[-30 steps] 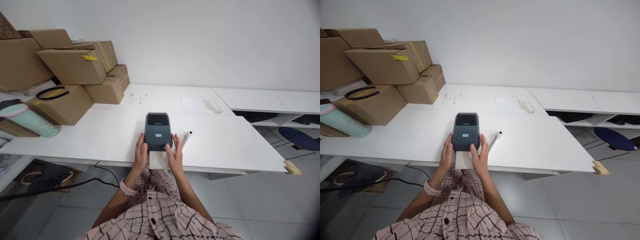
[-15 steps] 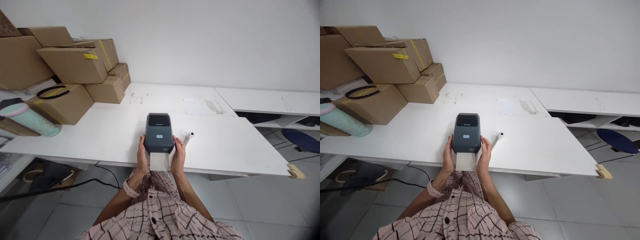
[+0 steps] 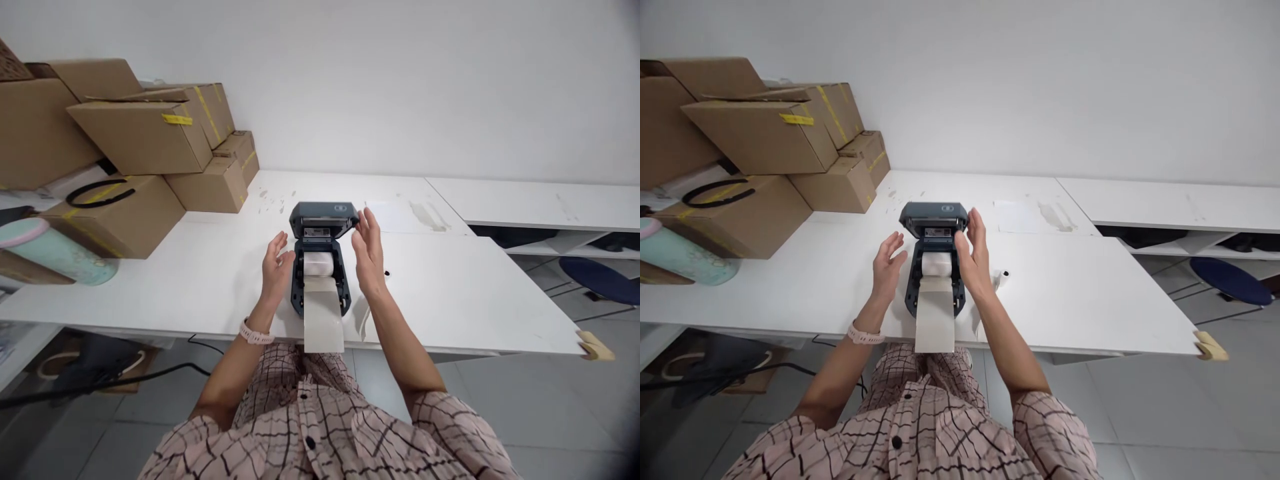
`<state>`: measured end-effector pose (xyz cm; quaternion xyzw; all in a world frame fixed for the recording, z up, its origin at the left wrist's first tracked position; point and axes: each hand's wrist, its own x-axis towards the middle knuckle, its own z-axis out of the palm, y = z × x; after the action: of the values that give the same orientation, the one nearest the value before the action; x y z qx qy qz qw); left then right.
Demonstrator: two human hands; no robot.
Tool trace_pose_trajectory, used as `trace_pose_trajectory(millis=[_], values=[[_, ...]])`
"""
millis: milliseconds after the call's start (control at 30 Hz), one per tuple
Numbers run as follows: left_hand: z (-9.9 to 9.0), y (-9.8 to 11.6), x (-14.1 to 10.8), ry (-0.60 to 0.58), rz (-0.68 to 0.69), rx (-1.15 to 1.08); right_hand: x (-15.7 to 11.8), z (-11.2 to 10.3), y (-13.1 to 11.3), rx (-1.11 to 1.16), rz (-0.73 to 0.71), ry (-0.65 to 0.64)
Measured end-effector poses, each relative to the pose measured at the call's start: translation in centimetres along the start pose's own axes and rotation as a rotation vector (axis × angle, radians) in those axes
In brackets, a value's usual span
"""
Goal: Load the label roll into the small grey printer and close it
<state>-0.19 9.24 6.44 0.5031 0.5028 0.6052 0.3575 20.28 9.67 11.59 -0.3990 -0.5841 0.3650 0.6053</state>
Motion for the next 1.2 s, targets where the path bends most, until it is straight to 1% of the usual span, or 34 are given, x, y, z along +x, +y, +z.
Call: trace_pose_trajectory(millis=[67, 133, 200, 267, 333, 367, 400, 433, 500, 567, 600, 633, 700, 767, 833, 900, 933, 1000, 1033, 1100, 1133, 1200], values=[[-0.1, -1.5, 0.5, 0.004, -0.127, 0.162, 3.0, 0.2, 0.2, -0.094, -0.042, -0.049], [-0.3, -2.9, 0.3, -0.039, -0.241, 0.303, 5.5, 0.4, 0.8, -0.189, -0.090, -0.104], [-0.5, -3.6, 0.0, -0.092, -0.293, 0.365, 7.2, 0.7, 1.4, -0.286, -0.152, -0.133], [-0.4, -3.5, -0.1, -0.134, -0.294, 0.403, 7.9, 1.0, 1.8, -0.405, -0.253, -0.111], [-0.2, -2.9, 0.3, -0.183, -0.296, 0.493, 7.7, 1.5, 1.8, -0.550, -0.366, -0.087], [-0.1, -2.5, 0.6, -0.211, -0.302, 0.554, 7.3, 1.7, 1.9, -0.627, -0.400, -0.114], [0.1, -2.2, 0.9, -0.239, -0.308, 0.614, 6.9, 2.0, 1.9, -0.702, -0.406, -0.186], [0.2, -1.9, 1.2, -0.264, -0.311, 0.667, 6.4, 2.2, 2.1, -0.774, -0.383, -0.299], [0.4, -1.6, 1.6, -0.296, -0.305, 0.737, 5.7, 2.7, 2.8, -0.922, -0.277, -0.597], [0.6, -1.7, 1.7, -0.292, -0.297, 0.755, 5.4, 3.4, 3.9, -1.065, -0.144, -0.869], [0.6, -1.8, 1.7, -0.280, -0.302, 0.749, 5.4, 3.8, 4.6, -1.120, -0.088, -0.964], [0.7, -2.0, 1.6, -0.266, -0.307, 0.731, 5.5, 4.1, 5.3, -1.158, -0.044, -1.031], [0.7, -2.5, 1.4, -0.238, -0.319, 0.679, 5.8, 4.6, 6.2, -1.170, 0.001, -1.089], [0.6, -2.9, 1.3, -0.224, -0.324, 0.627, 6.2, 4.3, 6.3, -1.090, 0.016, -1.097], [0.6, -3.3, 1.3, -0.217, -0.315, 0.591, 6.5, 2.9, 5.4, -0.904, 0.012, -1.091], [0.5, -3.7, 1.3, -0.210, -0.307, 0.574, 6.6, 0.5, 3.9, -0.648, -0.039, -1.054], [0.5, -3.8, 1.3, -0.201, -0.304, 0.567, 6.7, -0.9, 3.1, -0.531, -0.079, -1.014], [0.5, -4.0, 1.2, -0.186, -0.304, 0.539, 6.9, -3.9, 1.9, -0.387, -0.134, -0.901], [0.5, -4.1, 1.1, -0.183, -0.303, 0.514, 7.0, -5.2, 1.7, -0.365, -0.135, -0.832], [0.4, -4.3, 1.0, -0.185, -0.304, 0.456, 7.3, -7.5, 2.2, -0.381, -0.085, -0.696], [0.4, -4.4, 0.9, -0.187, -0.305, 0.435, 7.4, -8.3, 3.0, -0.402, -0.044, -0.638], [0.4, -4.6, 0.9, -0.177, -0.305, 0.428, 7.6, -9.4, 5.3, -0.439, 0.044, -0.553]])
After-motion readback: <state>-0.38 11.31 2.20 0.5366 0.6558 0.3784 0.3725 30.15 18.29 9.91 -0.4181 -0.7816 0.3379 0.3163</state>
